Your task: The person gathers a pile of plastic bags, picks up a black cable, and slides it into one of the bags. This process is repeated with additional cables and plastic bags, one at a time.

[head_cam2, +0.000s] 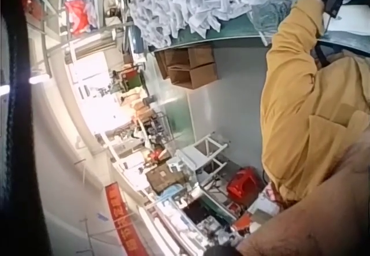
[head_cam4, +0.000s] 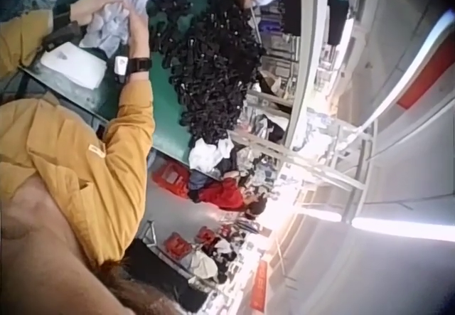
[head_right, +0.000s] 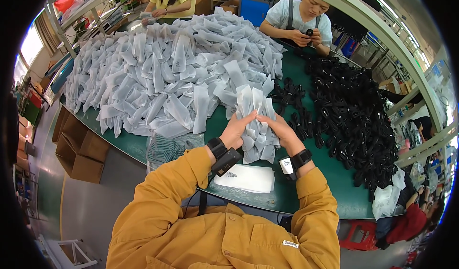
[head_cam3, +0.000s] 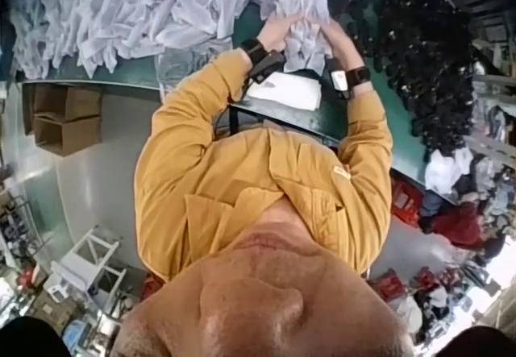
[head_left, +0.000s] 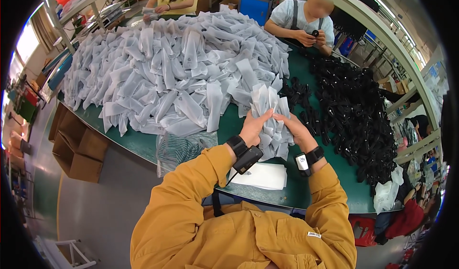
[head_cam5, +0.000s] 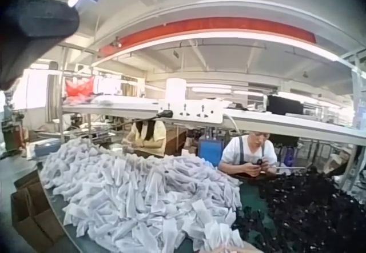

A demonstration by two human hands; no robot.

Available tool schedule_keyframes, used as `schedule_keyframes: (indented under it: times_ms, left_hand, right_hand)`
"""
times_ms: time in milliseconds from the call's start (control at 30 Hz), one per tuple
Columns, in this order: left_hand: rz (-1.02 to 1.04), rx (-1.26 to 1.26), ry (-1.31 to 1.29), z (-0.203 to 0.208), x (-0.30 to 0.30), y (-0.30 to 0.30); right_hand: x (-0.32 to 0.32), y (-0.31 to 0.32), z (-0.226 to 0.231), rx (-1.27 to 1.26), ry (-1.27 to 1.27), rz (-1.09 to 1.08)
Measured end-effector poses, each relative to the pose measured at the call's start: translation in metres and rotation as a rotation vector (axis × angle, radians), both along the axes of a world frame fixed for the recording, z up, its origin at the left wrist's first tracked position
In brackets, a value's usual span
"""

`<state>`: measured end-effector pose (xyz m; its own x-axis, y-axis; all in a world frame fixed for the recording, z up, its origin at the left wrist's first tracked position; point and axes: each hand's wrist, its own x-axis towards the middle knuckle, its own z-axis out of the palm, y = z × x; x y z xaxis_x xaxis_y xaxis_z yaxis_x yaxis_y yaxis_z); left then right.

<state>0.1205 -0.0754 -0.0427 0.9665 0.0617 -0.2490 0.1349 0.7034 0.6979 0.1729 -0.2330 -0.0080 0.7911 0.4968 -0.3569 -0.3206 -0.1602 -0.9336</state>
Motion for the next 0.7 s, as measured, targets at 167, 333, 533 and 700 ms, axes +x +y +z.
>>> schedule_keyframes:
  times_ms: [167,333,533,700]
  left_hand:
    - [-0.037,0.020,-0.071,0.027,-0.020,-0.006]
    - [0.102,0.095,-0.130,0.040,-0.017,0.002]
    - [0.220,0.077,-0.190,0.063,-0.002,0.073]
    - [0.347,0.025,-0.291,0.105,0.026,0.169]
  right_hand:
    - [-0.019,-0.013,0.012,0.000,-0.085,-0.057]
    - [-0.030,0.009,0.048,0.059,-0.207,-0.063]
    - [0.005,0.087,0.076,0.028,-0.310,0.080]
    - [0.063,0.195,0.114,0.063,-0.509,0.280]
